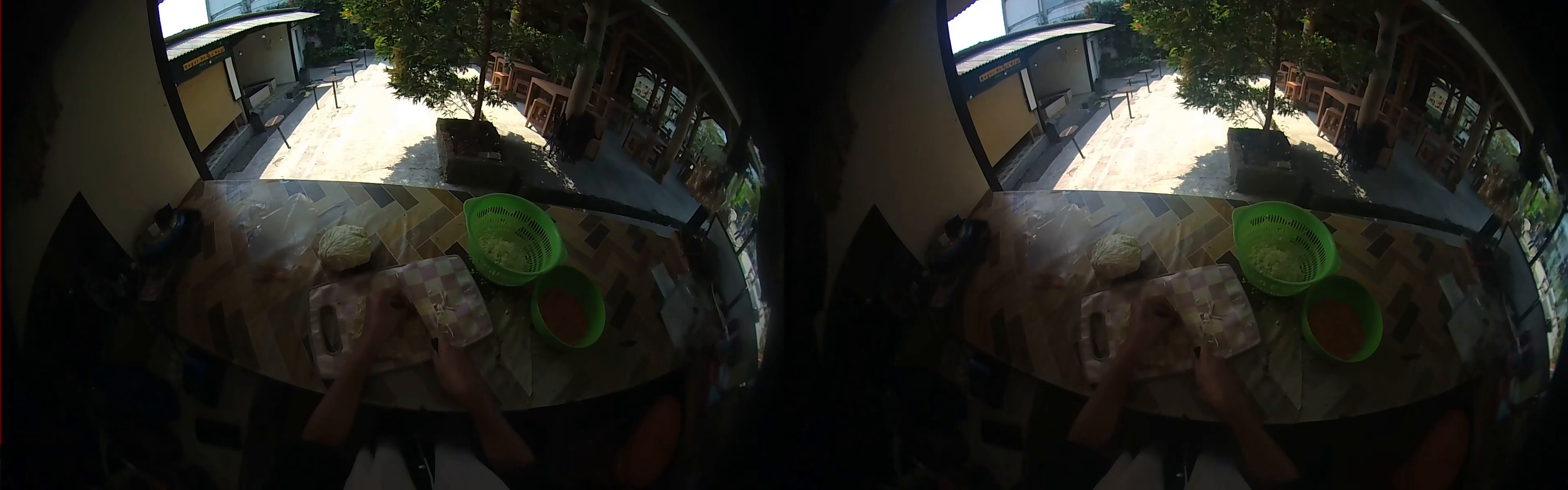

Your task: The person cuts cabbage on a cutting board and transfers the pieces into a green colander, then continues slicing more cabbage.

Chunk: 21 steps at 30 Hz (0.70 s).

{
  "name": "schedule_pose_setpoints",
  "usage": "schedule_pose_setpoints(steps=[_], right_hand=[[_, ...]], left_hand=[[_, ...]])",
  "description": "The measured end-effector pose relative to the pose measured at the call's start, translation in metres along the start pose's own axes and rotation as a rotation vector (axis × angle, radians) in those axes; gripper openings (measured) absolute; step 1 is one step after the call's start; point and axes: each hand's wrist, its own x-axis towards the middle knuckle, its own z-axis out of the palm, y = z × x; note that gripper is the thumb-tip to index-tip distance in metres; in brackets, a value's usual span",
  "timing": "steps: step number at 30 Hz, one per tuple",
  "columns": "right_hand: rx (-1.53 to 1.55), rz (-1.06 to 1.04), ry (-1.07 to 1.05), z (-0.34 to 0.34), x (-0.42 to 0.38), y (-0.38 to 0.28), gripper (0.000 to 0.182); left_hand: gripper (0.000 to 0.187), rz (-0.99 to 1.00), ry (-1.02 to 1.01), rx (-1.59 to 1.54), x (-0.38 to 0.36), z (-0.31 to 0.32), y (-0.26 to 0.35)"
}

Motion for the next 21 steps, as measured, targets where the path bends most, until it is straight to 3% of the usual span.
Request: schedule_pose_setpoints(steps=[4,10,13,21], right_hand=[[-0.044,0.081,-0.002,0.012,0.011,-0.001,0.034],[0.323,-0.255,0.049,0.008,0.019,0.042,0.034],[0.538,-0.165,-0.02,-0.009,-0.001,0.034,0.034],[0.418,-0.141,0.015,-0.001,-0.014,0.04,0.034]], left_hand=[[0.013,0.005,-0.018,0.021,-0.002,-0.002,0.004],[0.015,0.035,-0.056,0.038,0.0,0.004,-0.006],[0.015,0.088,-0.042,0.008,-0.006,0.006,0.004],[0.02,-0.006,-0.165,0.199,-0.034,-0.001,0.039]])
